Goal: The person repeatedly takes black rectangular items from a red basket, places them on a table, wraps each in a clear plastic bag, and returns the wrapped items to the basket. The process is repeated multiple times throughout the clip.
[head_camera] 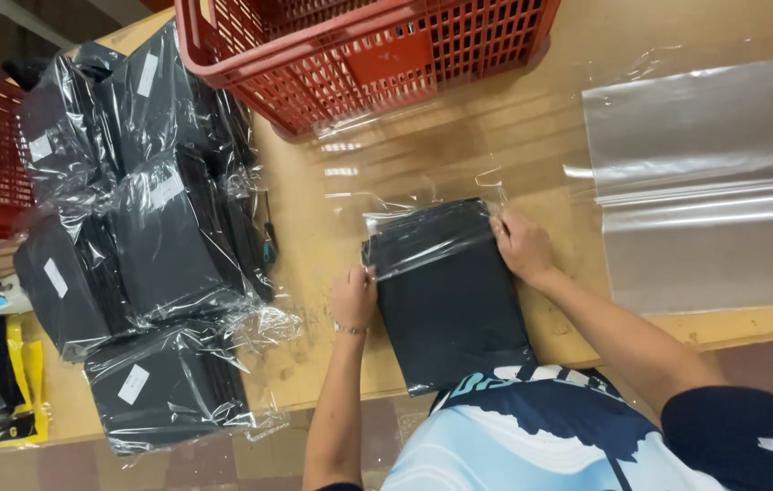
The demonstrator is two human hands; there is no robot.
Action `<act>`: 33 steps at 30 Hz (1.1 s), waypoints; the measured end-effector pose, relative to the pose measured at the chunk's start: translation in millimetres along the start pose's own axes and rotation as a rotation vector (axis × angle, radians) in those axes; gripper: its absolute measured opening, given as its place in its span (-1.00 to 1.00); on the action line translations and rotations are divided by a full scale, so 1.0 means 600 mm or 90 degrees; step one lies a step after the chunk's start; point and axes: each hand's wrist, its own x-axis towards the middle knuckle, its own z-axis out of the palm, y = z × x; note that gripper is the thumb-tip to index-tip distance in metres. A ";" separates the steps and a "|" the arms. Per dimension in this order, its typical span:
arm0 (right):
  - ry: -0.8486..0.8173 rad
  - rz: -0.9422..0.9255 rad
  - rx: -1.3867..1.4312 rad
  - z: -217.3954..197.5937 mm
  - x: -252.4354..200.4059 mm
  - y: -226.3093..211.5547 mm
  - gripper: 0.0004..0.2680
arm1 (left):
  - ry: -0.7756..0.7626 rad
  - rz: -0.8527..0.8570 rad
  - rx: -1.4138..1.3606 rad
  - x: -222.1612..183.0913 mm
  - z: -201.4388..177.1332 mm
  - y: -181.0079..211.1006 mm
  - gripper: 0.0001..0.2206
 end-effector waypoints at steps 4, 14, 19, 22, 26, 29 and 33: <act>-0.148 0.155 -0.014 0.012 -0.009 0.015 -0.79 | -0.085 -0.030 0.037 -0.035 0.019 -0.011 -0.82; -0.357 0.276 0.315 -0.018 0.020 -0.010 -0.67 | -0.182 -0.517 -0.533 -0.047 0.006 0.052 -0.78; -0.337 0.121 0.187 -0.016 -0.048 0.042 -0.77 | -0.244 -0.515 -0.453 -0.077 -0.030 0.043 -0.79; -0.323 0.095 0.087 -0.021 -0.096 0.051 -0.84 | -0.324 -0.477 -0.345 -0.128 -0.068 0.052 -0.86; -0.381 0.117 0.004 -0.014 -0.166 0.070 -0.82 | -0.388 -0.405 -0.208 -0.219 -0.089 0.070 -0.95; -0.369 0.130 0.055 -0.045 -0.202 0.053 -0.92 | -0.355 -0.295 -0.206 -0.305 -0.117 0.086 -0.89; -0.421 0.156 -0.136 -0.069 -0.245 0.040 -0.89 | -0.426 -0.407 -0.295 -0.305 -0.211 0.139 -0.72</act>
